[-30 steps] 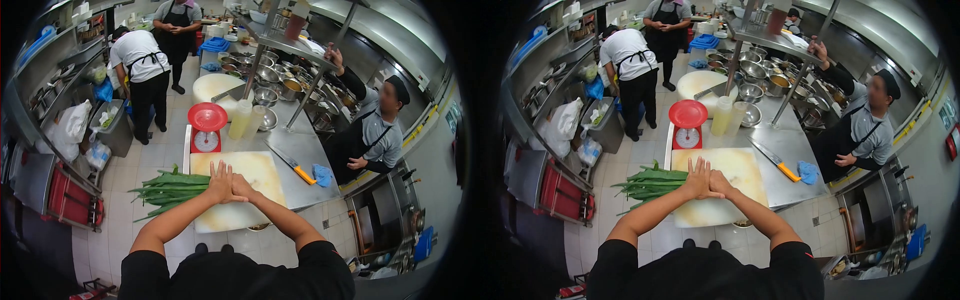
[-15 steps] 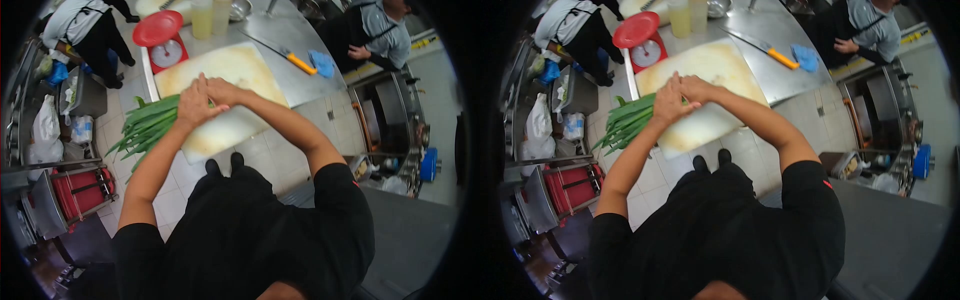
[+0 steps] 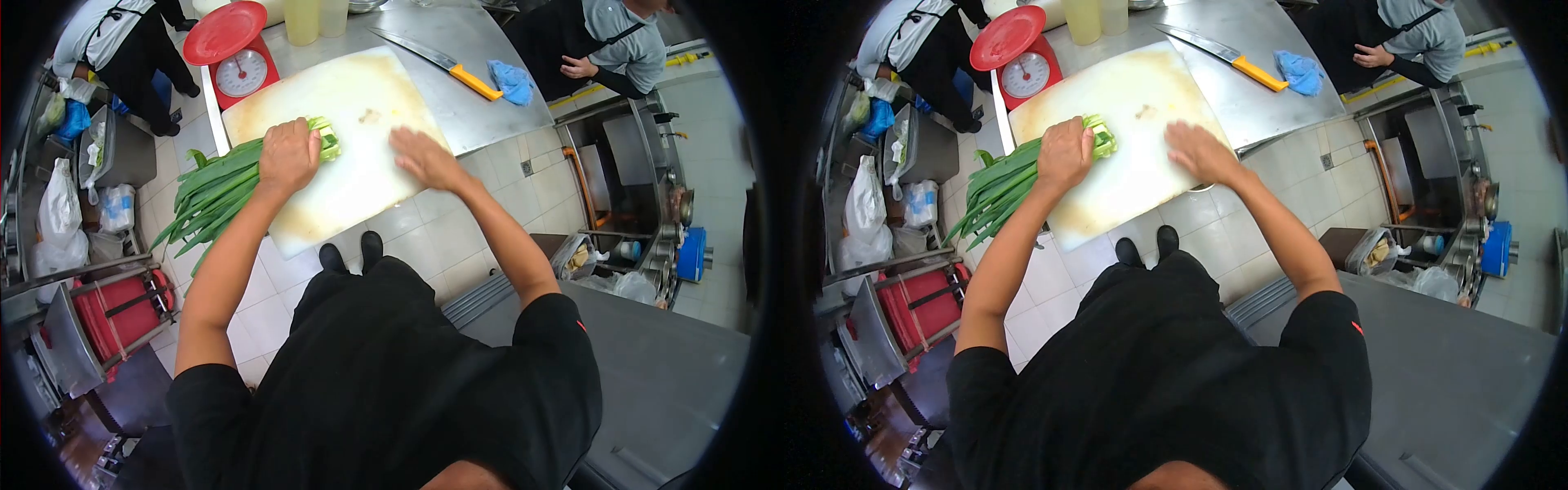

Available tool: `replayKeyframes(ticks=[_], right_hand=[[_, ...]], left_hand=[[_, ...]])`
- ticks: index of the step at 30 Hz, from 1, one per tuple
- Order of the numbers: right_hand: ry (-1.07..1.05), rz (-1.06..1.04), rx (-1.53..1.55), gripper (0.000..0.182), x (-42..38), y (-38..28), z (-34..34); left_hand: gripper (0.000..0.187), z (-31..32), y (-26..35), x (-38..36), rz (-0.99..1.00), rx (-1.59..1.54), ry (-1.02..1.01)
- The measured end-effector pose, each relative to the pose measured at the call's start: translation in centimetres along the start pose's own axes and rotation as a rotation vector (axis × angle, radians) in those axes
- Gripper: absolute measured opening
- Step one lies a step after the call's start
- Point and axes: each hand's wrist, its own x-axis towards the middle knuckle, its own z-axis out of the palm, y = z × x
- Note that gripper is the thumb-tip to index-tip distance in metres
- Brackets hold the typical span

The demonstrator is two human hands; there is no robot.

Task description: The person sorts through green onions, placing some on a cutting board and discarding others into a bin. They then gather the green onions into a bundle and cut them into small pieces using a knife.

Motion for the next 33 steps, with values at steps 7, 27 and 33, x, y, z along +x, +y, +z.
replayKeyframes(ticks=[7, 27, 33], right_hand=[[-0.420, 0.263, 0.002, 0.023, -10.6, -1.7, -7.6], [0.156, 0.355, -0.177, 0.032, 5.6, 18.4, -8.0], [0.243, 0.594, 0.447, 0.036, 1.6, 9.2, -9.0]], left_hand=[[0.030, -0.1, -0.1, -0.3, 0.106, 0.057, 0.171], [0.022, -0.4, 0.2, -0.3, -0.018, -0.132, 0.079], [0.018, -0.4, 0.0, -0.2, 0.040, -0.122, 0.144]])
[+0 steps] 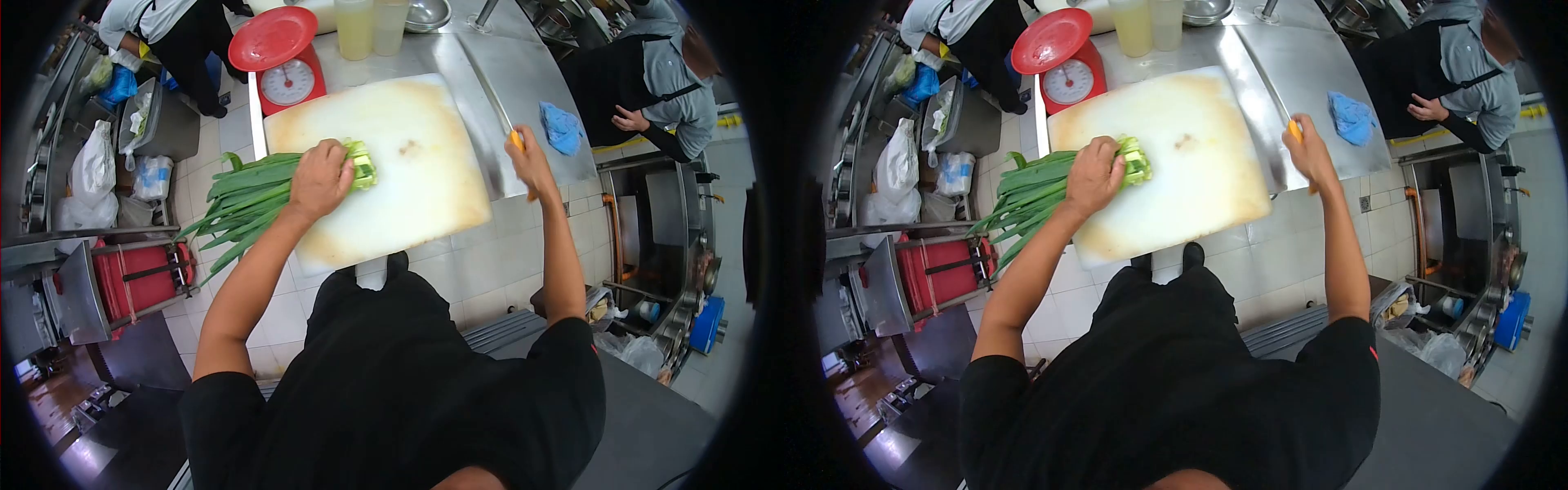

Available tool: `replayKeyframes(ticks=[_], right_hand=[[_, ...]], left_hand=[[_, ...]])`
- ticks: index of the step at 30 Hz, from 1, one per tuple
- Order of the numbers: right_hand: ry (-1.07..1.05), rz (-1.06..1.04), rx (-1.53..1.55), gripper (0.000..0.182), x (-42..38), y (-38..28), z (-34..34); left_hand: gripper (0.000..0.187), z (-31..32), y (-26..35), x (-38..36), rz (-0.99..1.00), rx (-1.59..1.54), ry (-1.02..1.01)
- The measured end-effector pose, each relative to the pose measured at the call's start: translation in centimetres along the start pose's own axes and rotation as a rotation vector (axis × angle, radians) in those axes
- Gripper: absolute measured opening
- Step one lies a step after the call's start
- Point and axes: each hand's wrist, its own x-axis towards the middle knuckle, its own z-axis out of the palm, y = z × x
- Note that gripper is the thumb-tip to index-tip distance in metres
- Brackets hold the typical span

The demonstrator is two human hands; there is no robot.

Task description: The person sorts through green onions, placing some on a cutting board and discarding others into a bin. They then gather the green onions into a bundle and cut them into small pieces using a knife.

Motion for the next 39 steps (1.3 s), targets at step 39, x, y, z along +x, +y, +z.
replayKeyframes(ticks=[39], right_hand=[[-0.112, 0.078, -0.226, 0.015, -21.0, -17.7, 13.0]], left_hand=[[0.032, -0.1, 0.3, 0.2, 0.087, 0.137, -0.168]])
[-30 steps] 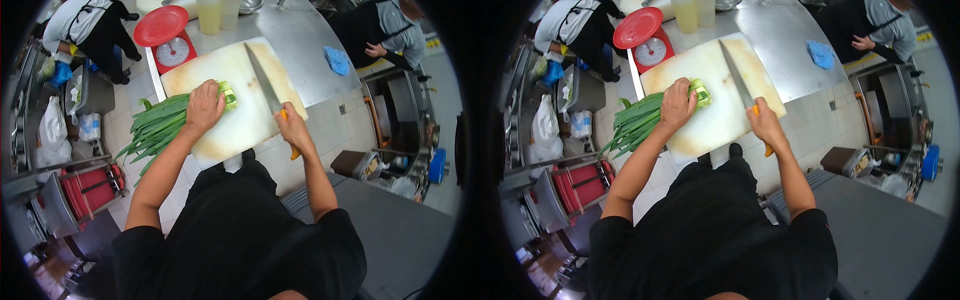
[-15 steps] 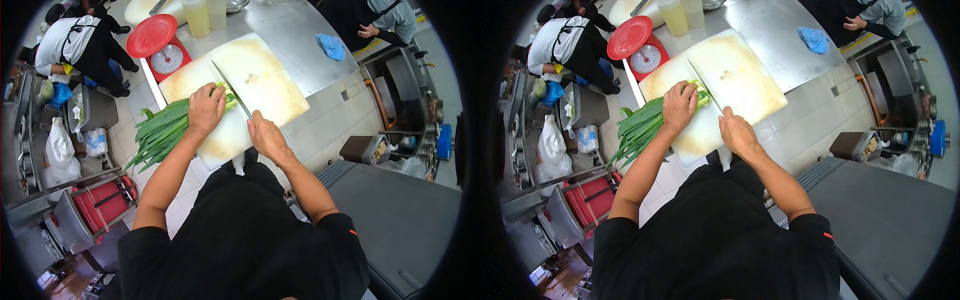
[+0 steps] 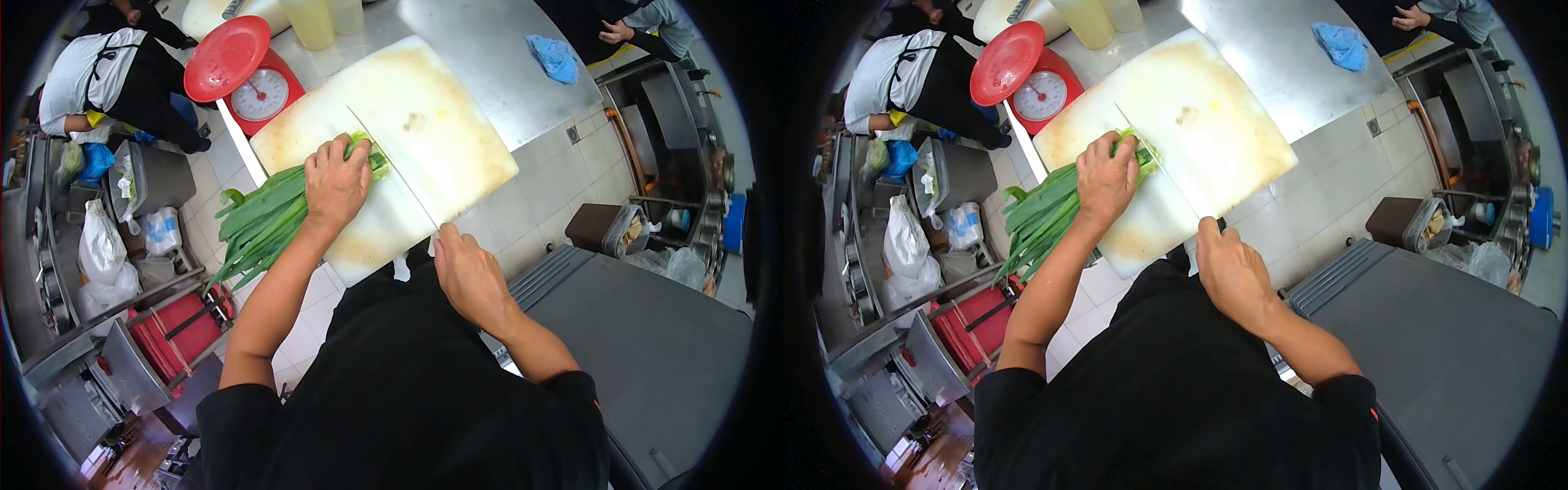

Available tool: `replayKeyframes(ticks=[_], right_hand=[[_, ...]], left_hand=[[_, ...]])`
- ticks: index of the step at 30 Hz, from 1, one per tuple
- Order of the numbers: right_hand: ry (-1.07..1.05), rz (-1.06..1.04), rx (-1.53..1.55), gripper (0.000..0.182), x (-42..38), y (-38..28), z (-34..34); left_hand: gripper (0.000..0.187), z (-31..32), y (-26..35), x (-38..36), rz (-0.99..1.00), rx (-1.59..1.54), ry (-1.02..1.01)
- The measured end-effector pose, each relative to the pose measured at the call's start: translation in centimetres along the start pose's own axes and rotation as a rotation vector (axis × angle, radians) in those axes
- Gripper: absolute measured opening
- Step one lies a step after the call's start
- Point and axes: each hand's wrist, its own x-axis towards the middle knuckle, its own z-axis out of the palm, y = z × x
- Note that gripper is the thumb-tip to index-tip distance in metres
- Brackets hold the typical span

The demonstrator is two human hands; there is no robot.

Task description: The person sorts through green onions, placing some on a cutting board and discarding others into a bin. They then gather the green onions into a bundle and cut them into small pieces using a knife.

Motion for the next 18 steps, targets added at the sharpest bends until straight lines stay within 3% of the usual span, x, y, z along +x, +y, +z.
replayKeyframes(ticks=[12, 18], right_hand=[[-0.109, 0.033, 0.001, 0.012, 1.8, -1.6, -1.1], [-0.060, 0.059, -0.046, 0.016, 5.7, -1.1, 2.0]], left_hand=[[0.032, -0.2, -0.2, 0.3, 0.005, -0.038, -0.031], [0.034, -0.3, -0.4, 0.4, 0.005, -0.031, -0.054]])
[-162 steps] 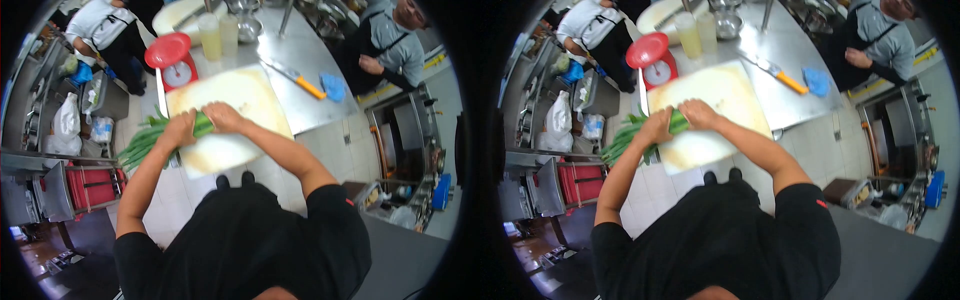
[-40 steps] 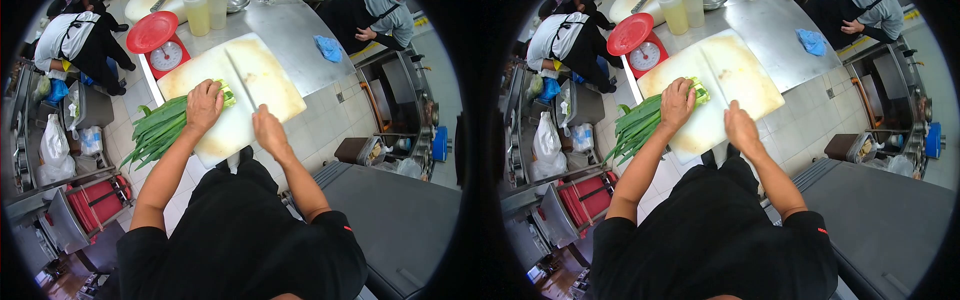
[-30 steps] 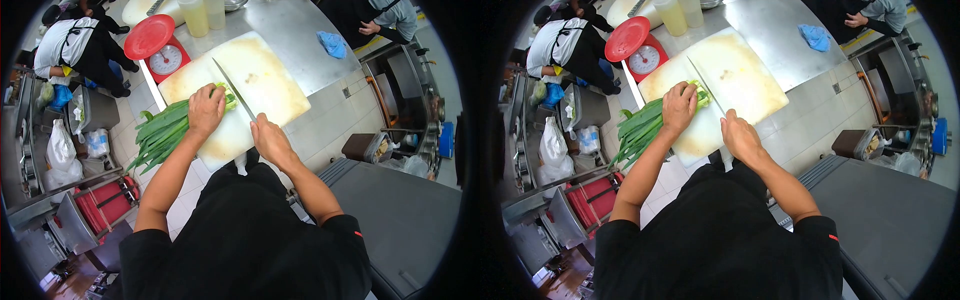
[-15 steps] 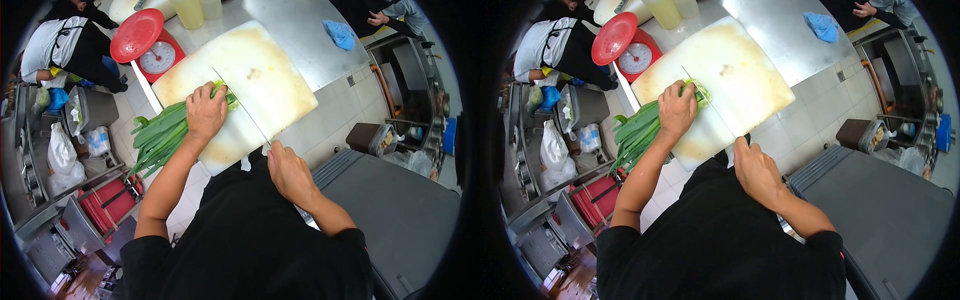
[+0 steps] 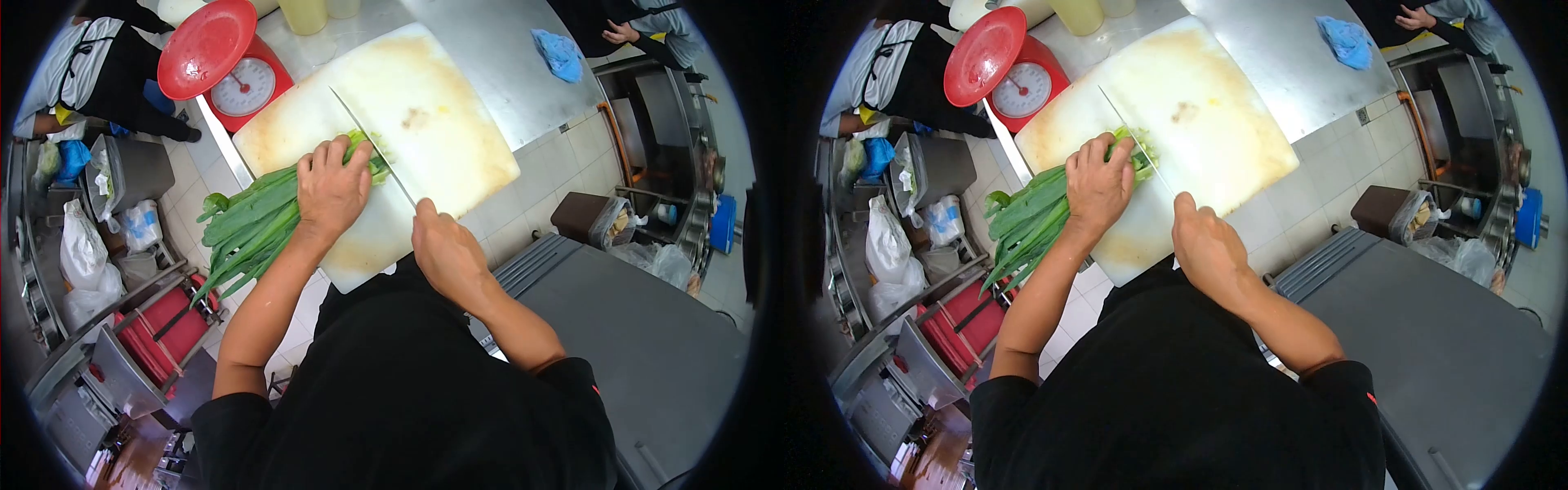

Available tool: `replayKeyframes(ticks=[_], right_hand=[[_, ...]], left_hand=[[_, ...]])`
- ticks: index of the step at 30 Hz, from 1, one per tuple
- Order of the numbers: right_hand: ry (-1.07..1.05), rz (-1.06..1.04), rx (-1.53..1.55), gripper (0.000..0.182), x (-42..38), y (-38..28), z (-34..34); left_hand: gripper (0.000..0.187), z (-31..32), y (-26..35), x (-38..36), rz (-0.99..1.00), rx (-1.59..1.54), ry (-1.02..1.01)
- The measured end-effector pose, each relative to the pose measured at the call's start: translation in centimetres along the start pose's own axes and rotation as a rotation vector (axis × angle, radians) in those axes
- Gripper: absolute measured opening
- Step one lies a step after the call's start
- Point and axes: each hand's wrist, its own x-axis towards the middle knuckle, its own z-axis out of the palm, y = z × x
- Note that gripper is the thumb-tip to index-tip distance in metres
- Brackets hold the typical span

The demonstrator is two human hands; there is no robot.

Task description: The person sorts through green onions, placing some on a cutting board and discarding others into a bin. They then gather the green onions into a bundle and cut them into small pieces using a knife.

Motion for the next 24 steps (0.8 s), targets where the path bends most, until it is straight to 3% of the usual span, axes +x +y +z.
replayKeyframes(ticks=[3, 6, 12, 15, 24], right_hand=[[0.121, -0.085, -0.075, 0.016, 3.5, 2.6, 5.2], [0.107, -0.022, -0.120, 0.016, 5.0, 2.0, 5.3], [0.118, -0.067, 0.045, 0.013, 6.1, 2.3, 3.4], [0.127, -0.053, 0.026, 0.015, 5.2, 1.5, 1.8], [0.051, -0.052, -0.048, 0.015, -1.6, -1.5, -2.5]], left_hand=[[0.033, -0.2, 0.0, 0.0, 0.013, -0.054, 0.033], [0.031, -0.1, -0.1, 0.2, 0.012, -0.077, 0.067], [0.029, 0.1, -0.1, -0.1, 0.002, -0.104, 0.101], [0.028, 0.4, -0.3, -0.2, -0.014, -0.155, 0.177], [0.032, 0.0, -0.2, -0.2, 0.012, -0.073, 0.111]])
